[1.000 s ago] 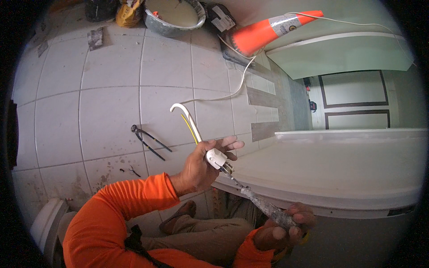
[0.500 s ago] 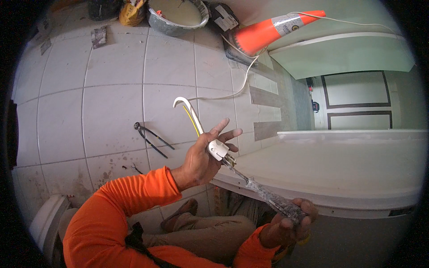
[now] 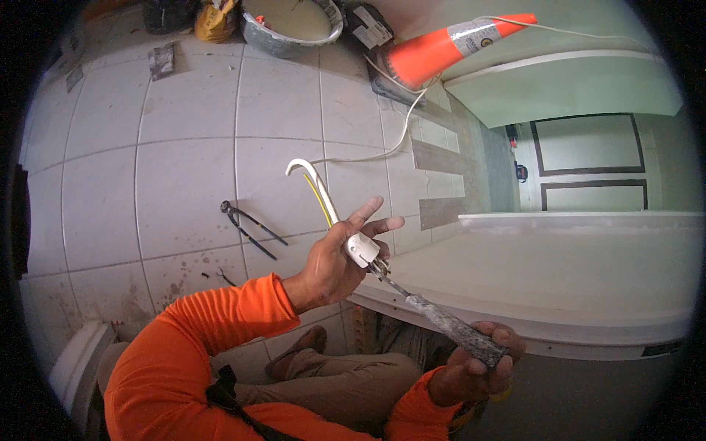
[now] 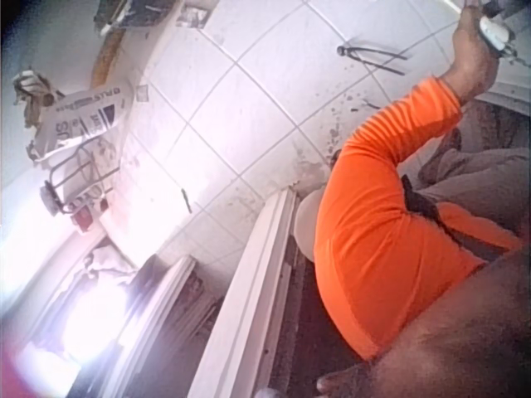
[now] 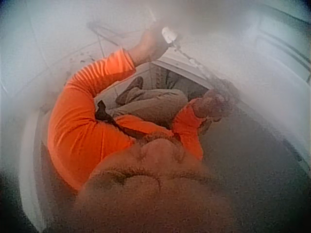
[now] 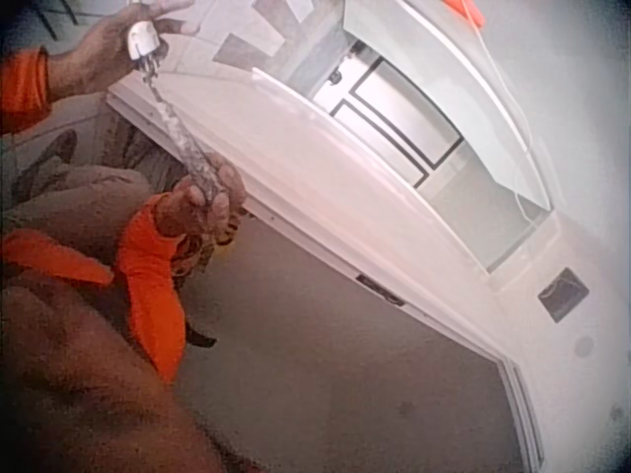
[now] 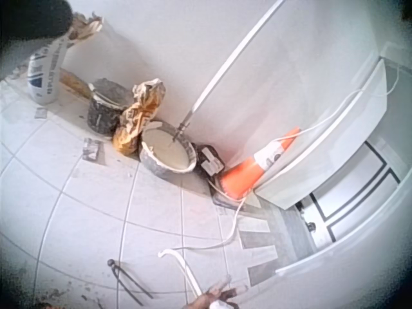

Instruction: The person connects wires to a white electrical plug using a screwdriver.

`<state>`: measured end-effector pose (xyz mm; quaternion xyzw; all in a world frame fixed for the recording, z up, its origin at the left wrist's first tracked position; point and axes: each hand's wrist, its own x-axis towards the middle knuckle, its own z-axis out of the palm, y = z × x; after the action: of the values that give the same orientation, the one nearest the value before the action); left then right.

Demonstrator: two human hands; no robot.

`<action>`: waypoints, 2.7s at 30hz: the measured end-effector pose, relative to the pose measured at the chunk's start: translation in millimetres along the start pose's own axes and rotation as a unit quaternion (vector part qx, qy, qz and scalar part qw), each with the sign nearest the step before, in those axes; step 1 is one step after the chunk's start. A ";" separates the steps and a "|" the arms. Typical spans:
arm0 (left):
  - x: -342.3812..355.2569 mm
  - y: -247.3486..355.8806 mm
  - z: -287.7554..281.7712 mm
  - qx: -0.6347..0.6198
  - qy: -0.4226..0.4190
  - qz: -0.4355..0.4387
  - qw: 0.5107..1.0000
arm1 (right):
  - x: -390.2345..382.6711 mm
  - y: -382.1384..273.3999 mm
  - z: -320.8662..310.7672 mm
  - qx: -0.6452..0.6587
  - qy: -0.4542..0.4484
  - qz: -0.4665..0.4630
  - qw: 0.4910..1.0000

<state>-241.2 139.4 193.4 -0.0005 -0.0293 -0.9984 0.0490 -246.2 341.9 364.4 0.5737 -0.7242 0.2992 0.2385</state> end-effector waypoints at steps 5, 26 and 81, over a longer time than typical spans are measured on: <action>-0.2 0.0 -0.4 0.032 0.009 0.008 0.999 | 5.7 -10.4 16.3 0.009 0.024 0.049 0.998; -4.5 0.5 2.7 0.031 0.010 0.004 0.999 | -21.0 -7.1 2.0 -0.135 0.000 0.027 0.990; -14.7 -4.7 -1.3 0.076 0.016 0.003 0.997 | -6.1 -24.6 41.1 -0.042 -0.005 0.008 0.999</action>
<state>-227.0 145.5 191.7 0.0189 -0.1041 -0.9930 0.0522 -220.9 313.0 335.0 0.5586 -0.7422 0.2673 0.2563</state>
